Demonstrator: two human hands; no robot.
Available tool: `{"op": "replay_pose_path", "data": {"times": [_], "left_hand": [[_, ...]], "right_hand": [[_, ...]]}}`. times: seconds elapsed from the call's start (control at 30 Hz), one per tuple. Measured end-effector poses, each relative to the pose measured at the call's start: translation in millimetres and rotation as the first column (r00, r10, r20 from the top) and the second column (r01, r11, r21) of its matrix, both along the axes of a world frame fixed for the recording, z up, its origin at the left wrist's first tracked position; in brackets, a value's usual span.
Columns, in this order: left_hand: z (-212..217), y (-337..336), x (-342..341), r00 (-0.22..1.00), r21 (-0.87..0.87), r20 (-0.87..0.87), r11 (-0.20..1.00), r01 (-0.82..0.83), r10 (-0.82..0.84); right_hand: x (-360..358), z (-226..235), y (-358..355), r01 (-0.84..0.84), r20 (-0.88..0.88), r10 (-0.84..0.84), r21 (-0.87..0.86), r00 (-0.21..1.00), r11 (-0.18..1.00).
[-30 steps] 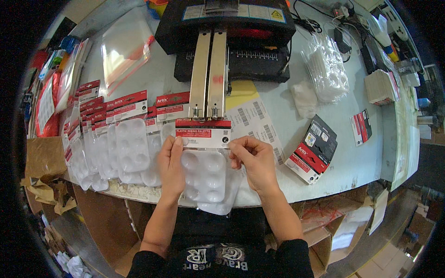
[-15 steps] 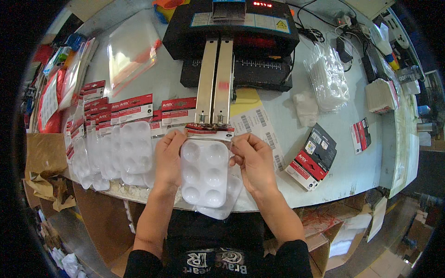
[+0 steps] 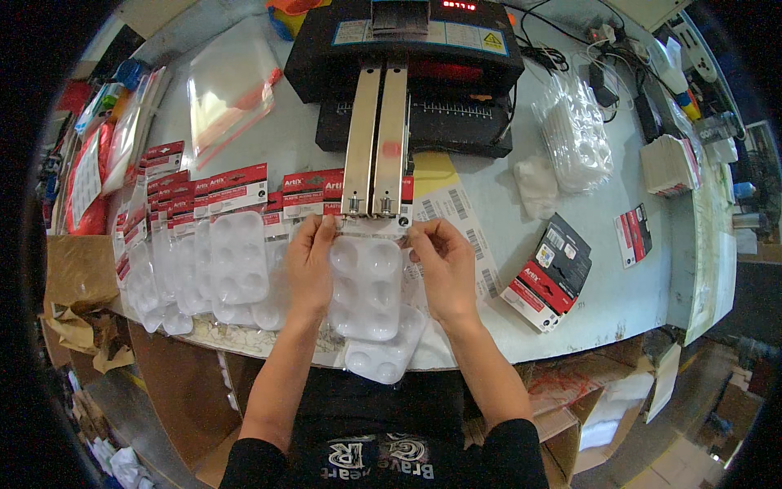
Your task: The person repeatedly picks up plastic mixing palettes and their packaging, inserts the palettes into the plastic bags, and seals them with a heat sealer. The person stacks the finished packages on the table.
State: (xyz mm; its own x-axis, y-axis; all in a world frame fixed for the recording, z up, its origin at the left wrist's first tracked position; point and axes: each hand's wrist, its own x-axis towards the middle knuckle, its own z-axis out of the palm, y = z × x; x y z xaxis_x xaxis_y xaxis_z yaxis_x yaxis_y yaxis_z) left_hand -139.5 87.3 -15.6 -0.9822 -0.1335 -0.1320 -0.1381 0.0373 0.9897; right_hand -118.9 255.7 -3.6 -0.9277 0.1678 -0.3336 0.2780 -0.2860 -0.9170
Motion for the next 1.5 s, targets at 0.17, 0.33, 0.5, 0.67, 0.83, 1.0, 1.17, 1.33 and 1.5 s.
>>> {"op": "replay_pose_path", "data": {"times": [0.17,0.33,0.5,0.67,0.83,1.0,1.17,1.33,1.5], "left_hand": [[-21,3,-6,0.998,0.0,-0.068,1.0,0.001,-0.001],[-16,-6,1,0.994,0.089,-0.064,0.991,0.098,-0.092],[56,-103,-11,0.989,-0.586,0.075,0.809,-0.059,0.126],[56,-96,13,0.915,-0.868,-0.404,0.323,-0.378,-0.016],[-11,2,70,0.903,-0.88,-0.087,0.457,0.128,-0.42],[-2,1,66,0.917,-0.597,-0.072,0.753,0.275,-0.392],[40,-12,71,0.858,0.484,0.298,0.841,0.243,-0.419],[61,-7,82,0.841,0.335,0.304,0.876,0.346,-0.448],[67,-7,87,0.893,0.159,0.22,0.918,0.364,-0.393]], "right_hand": [[-6,-15,2,0.031,-0.01,-0.032,-0.036,0.999,0.999],[-2,4,14,-0.103,-0.018,0.109,0.199,0.994,0.975],[35,41,106,0.109,-0.139,0.055,0.923,0.989,0.368],[61,14,156,-0.259,0.249,0.129,0.963,0.96,0.069],[66,6,158,-0.254,0.255,0.139,0.967,0.957,-0.023],[56,21,164,-0.197,0.179,0.158,0.974,0.971,0.112],[63,56,103,-0.015,0.073,-0.125,0.909,0.99,0.416],[54,94,34,-0.229,-0.043,0.362,0.705,0.931,0.672],[32,95,14,-0.406,0.065,0.548,0.745,0.834,0.529]]}}
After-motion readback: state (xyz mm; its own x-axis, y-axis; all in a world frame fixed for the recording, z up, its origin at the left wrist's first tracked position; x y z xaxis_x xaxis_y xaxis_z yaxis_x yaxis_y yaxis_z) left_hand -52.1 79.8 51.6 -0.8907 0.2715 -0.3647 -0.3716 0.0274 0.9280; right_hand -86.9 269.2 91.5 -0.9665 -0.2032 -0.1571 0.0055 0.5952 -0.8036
